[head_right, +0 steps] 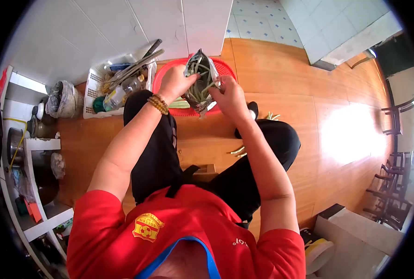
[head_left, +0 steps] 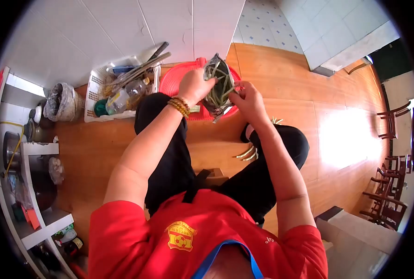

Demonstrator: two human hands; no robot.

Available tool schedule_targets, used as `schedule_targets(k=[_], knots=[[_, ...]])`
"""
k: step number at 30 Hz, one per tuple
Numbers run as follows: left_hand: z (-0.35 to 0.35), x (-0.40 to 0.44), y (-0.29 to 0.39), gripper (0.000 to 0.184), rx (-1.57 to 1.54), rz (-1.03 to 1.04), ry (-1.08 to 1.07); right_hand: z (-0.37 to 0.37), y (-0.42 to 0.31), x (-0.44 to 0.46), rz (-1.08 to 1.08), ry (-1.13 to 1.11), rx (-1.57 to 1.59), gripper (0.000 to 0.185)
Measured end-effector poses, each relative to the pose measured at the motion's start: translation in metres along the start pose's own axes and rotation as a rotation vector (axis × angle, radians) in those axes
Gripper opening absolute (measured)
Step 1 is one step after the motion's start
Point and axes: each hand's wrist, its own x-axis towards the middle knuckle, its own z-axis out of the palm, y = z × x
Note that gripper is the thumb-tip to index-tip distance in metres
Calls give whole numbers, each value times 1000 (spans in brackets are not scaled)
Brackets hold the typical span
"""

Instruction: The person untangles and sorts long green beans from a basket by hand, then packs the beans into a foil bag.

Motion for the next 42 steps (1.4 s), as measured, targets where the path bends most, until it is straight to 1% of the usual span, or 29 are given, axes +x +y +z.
schedule_targets(k=[1,2,3,4,6,7,8,9,10,12,14,16,17,19,20,22,23,24,26,27,28,30,31,34,37,39,40,42], knots=[[6,-9,-3,34,106,22,18,5,7,-5,10,-2,-6,19],[12,-18,-4,34,213,45,34,12,14,-9,-121,72,-264,19],[16,-27,0,34,233,38,13,17,20,-12,-253,145,-520,21],[27,-32,-5,32,269,51,4,22,27,-16,-245,146,-524,21],[37,-46,-3,28,284,23,-11,32,32,-24,-119,223,-598,21],[46,-51,-7,27,299,59,9,41,35,-30,-49,270,-656,21],[57,-56,-15,27,315,93,26,53,34,-38,-82,288,-693,21],[64,-60,-16,33,292,47,6,62,34,-43,-62,315,-698,21],[68,-65,-22,33,293,41,-11,68,36,-48,-40,340,-704,21],[70,-74,-28,34,176,0,-23,73,45,-55,-43,371,-699,21],[78,-76,-41,39,-18,-55,-33,76,55,-63,-69,425,-662,19],[88,-85,-40,43,-64,-54,49,81,69,-65,-6,403,-701,19],[92,-87,-42,43,-60,-57,37,84,71,-66,1,405,-709,18],[98,-89,-47,45,-173,-15,66,82,75,-68,-16,408,-713,18],[97,-89,-48,45,-171,-15,51,81,77,-69,-1,410,-711,18],[94,-86,-50,53,-122,28,-56,80,80,-66,25,419,-681,16],[96,-85,-53,53,-167,83,-44,79,81,-65,31,418,-681,16],[98,-83,-56,53,-165,81,-47,78,82,-65,-5,438,-623,15],[95,-82,-56,53,-269,105,-60,77,82,-63,-34,456,-559,13],[87,-84,-49,55,-334,82,-79,76,82,-61,-58,459,-495,13],[86,-85,-51,55,-331,78,-81,76,81,-60,-82,460,-431,13],[84,-86,-54,47,-290,74,-154,74,82,-57,-58,497,-394,14],[84,-86,-56,47,-288,72,-156,74,82,-57,-37,538,-358,14],[82,-87,-55,49,-304,65,-187,73,80,-57,-15,514,-314,16],[81,-88,-51,50,-302,113,-168,74,84,-57,-11,542,-254,15],[72,-91,-40,48,-426,-78,-300,73,86,-57,-13,548,-193,14],[74,-90,-42,48,-425,-76,-298,72,87,-57,-13,554,-132,12],[85,-87,-52,45,-320,27,-143,72,84,-58,-43,527,-128,12]])
